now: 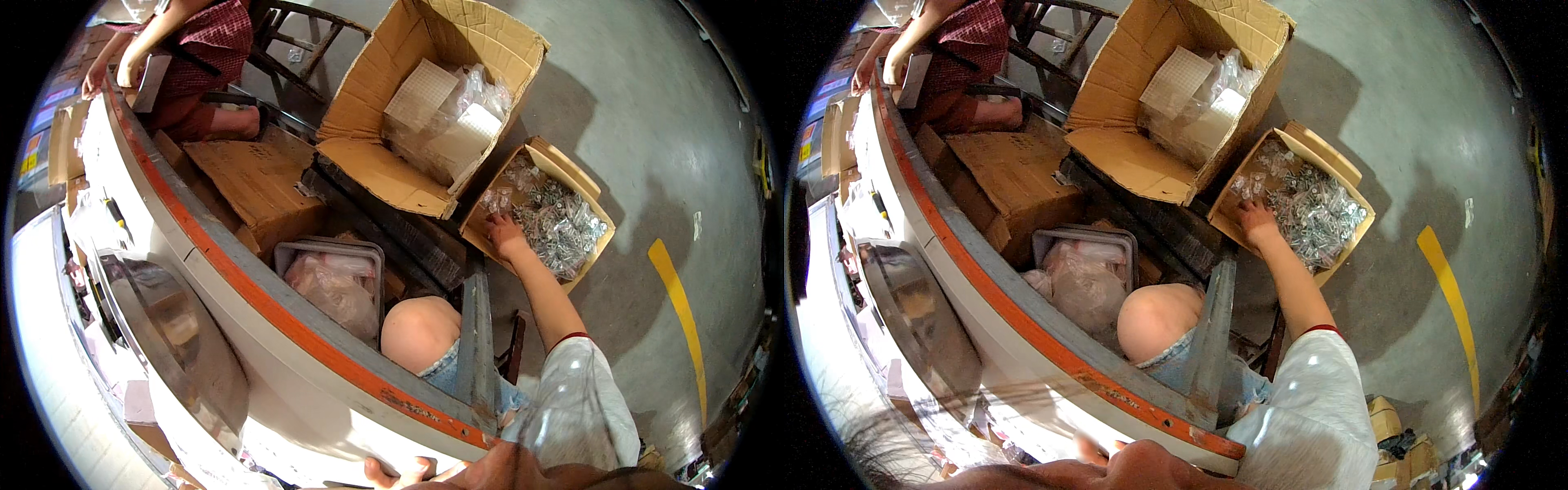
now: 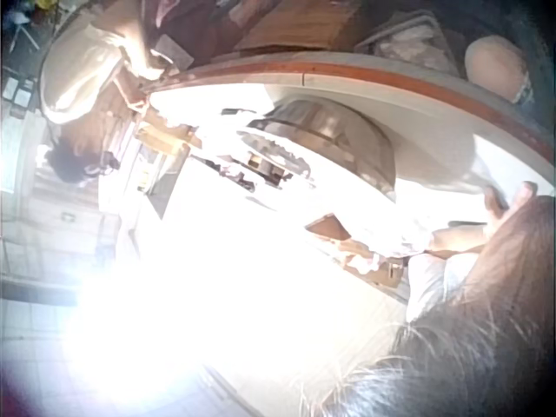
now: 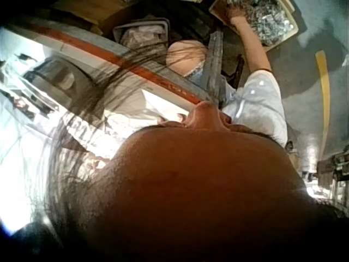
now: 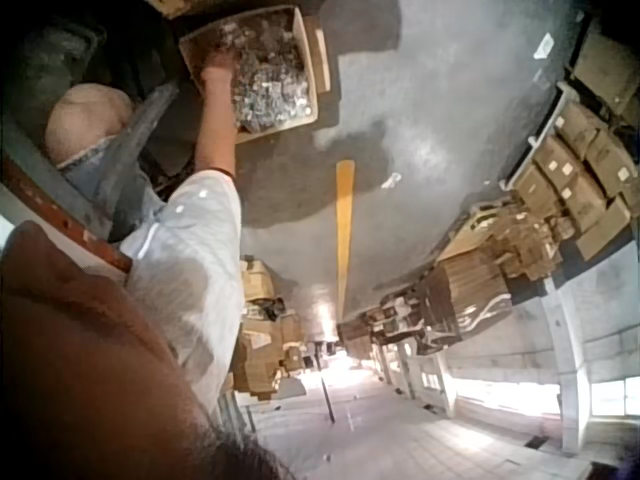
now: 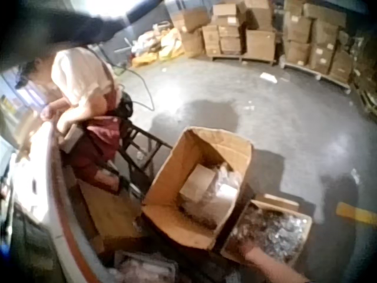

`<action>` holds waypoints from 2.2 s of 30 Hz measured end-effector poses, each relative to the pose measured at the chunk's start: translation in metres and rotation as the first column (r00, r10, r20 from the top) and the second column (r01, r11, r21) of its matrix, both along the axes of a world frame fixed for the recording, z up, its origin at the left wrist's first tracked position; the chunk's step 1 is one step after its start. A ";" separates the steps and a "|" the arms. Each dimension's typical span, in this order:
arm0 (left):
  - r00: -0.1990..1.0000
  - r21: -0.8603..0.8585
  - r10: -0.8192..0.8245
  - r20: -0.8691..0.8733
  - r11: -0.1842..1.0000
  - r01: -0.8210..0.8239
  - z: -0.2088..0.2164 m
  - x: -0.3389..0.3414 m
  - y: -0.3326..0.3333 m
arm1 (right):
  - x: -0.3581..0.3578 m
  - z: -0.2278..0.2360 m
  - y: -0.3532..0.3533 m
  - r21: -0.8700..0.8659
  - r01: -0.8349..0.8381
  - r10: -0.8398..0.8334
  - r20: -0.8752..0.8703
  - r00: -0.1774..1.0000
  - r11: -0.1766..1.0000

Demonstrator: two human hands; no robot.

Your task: The person sorts and packages small white components by hand into clear plastic bags, placing filled bags into a cardboard box.

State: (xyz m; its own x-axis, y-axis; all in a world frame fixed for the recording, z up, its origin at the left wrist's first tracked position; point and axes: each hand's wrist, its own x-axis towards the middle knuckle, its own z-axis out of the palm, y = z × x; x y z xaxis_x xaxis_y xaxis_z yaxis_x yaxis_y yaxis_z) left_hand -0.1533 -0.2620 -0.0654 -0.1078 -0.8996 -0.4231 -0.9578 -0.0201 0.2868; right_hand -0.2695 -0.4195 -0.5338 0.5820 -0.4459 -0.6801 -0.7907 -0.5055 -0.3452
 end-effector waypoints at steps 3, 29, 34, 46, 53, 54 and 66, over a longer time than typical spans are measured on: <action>1.000 0.002 0.010 0.002 1.000 -0.010 -0.002 0.000 0.001 | 0.011 0.010 0.000 0.053 0.115 -0.117 0.041 0.992 0.992; 0.997 -0.082 0.073 0.002 0.994 -0.072 -0.007 -0.020 0.021 | -0.012 0.095 0.084 0.062 0.717 -0.610 0.580 0.540 0.694; 0.995 -0.251 0.025 0.096 0.968 0.000 -0.027 -0.012 0.023 | -0.033 0.094 0.127 0.155 0.682 -0.640 0.538 0.548 0.715; 0.995 -0.421 0.096 0.032 0.904 -0.074 -0.028 -0.010 0.010 | -0.133 0.117 0.186 0.301 0.441 -0.518 0.258 0.816 0.845; 0.990 -0.506 0.113 0.079 0.861 -0.058 -0.037 -0.015 0.008 | -0.190 0.122 0.201 0.107 0.506 -0.512 0.036 0.858 0.856; 0.990 -0.509 0.118 0.081 0.858 -0.061 -0.038 -0.014 0.008 | -0.194 0.120 0.204 0.082 0.520 -0.523 0.018 0.852 0.850; 0.988 -0.462 0.112 0.108 0.886 -0.050 -0.040 -0.018 0.008 | -0.219 0.153 0.237 0.030 0.692 -0.690 0.118 0.714 0.721</action>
